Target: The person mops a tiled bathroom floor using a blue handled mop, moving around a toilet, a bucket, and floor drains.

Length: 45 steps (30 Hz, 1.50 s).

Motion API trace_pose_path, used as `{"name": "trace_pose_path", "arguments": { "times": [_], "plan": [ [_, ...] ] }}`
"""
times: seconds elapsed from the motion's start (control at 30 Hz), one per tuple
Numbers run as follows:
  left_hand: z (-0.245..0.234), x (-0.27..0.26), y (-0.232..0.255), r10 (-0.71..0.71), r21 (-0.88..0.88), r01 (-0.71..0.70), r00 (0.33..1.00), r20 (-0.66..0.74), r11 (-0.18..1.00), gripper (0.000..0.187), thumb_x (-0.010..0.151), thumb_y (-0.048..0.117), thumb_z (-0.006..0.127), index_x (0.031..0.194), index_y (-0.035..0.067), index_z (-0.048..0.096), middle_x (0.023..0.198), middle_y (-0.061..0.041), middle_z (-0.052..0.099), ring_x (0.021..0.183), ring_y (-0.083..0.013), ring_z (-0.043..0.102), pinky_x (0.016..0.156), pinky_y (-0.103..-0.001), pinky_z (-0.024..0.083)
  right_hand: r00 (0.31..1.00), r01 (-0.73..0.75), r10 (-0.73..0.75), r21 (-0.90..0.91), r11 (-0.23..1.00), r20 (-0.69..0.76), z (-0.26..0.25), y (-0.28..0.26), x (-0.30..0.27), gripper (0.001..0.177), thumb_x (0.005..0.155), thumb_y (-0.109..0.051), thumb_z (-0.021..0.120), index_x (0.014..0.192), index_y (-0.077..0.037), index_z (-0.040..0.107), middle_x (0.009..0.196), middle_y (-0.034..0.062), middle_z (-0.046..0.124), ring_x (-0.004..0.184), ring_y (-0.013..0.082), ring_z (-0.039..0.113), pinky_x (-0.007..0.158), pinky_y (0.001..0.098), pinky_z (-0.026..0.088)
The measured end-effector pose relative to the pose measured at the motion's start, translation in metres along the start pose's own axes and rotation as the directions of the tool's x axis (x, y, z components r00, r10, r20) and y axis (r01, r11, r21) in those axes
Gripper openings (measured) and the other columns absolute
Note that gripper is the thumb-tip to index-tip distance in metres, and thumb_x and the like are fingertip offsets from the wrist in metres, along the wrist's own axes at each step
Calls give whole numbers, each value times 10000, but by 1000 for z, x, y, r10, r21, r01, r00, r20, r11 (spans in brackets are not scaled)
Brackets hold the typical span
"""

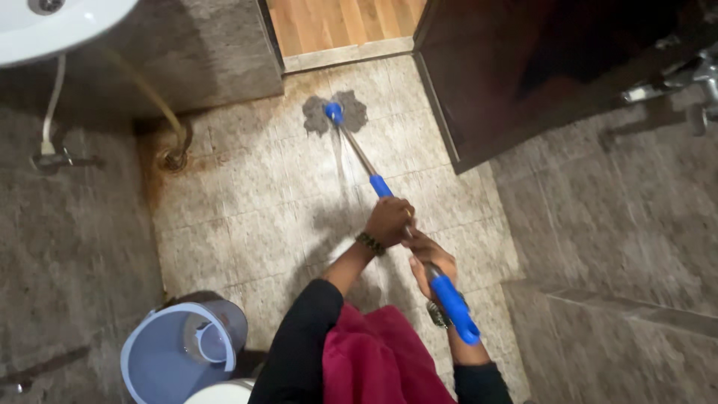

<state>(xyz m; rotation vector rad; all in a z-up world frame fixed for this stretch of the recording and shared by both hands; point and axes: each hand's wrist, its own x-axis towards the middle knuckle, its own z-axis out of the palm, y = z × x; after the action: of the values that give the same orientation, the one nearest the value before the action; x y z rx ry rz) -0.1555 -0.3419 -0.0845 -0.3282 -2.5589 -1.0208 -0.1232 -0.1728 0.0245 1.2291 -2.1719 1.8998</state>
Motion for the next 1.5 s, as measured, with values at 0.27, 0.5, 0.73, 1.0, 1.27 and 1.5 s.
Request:
{"name": "trace_pose_path", "arguments": {
  "times": [0.27, 0.5, 0.73, 1.0, 1.27, 1.5],
  "plan": [
    [-2, -27, -139, -295, 38, 292, 950, 105, 956, 133, 854, 161, 673, 966, 187, 606, 1044, 25, 652, 1052, -201, 656, 902, -417, 507, 997, -74, 74, -48, 996, 1, 102, 110, 14, 218, 855, -9, 772, 1026, -27, 639, 1390, 217, 616, 1405, 384, 532, 1164, 469, 456],
    [20, -81, -74, -154, 234, 140, 987, 42, 962, 143, 693, 210, 712, 801, 175, 625, 839, -13, 633, 925, -237, 664, 715, -466, 488, 982, -180, 185, -107, 978, 40, 89, 42, -52, 263, 801, -26, 804, 1036, -23, 684, 1425, 216, 609, 1419, 387, 511, 1122, 449, 484],
    [34, -144, 108, -65, 221, 70, 997, -31, 973, 107, 772, 255, 688, 796, 155, 658, 842, -20, 664, 928, -248, 623, 791, -447, 446, 988, -120, 131, -132, 984, 79, 3, -70, -155, 228, 924, -225, 715, 969, -4, 680, 1283, 246, 703, 1298, 389, 647, 1110, 453, 502],
    [1, -174, 311, 44, -104, -48, 998, -33, 993, 221, 696, 234, 758, 864, 124, 665, 817, -12, 638, 896, -241, 584, 793, -429, 407, 944, -225, 220, -9, 974, 246, -141, -230, -222, 314, 970, -250, 623, 1038, 46, 703, 1278, 286, 697, 1300, 413, 631, 1116, 482, 472],
    [-9, -195, 323, 196, -256, -264, 945, -262, 930, 281, 645, 206, 745, 872, 94, 624, 766, -31, 597, 768, -245, 557, 721, -405, 405, 946, -306, 297, 63, 950, 128, -109, -287, -227, 74, 931, 61, 600, 903, 29, 660, 1227, 296, 729, 1306, 407, 648, 1150, 521, 470],
    [-43, -192, 253, 270, -192, -345, 904, -333, 919, 272, 693, 205, 787, 738, 110, 536, 690, -41, 510, 678, -260, 516, 659, -409, 399, 946, -310, 300, 79, 947, 124, -46, -272, -179, 86, 934, 88, 594, 872, 33, 615, 1183, 293, 734, 1294, 414, 651, 1142, 533, 490]
  ]
}}
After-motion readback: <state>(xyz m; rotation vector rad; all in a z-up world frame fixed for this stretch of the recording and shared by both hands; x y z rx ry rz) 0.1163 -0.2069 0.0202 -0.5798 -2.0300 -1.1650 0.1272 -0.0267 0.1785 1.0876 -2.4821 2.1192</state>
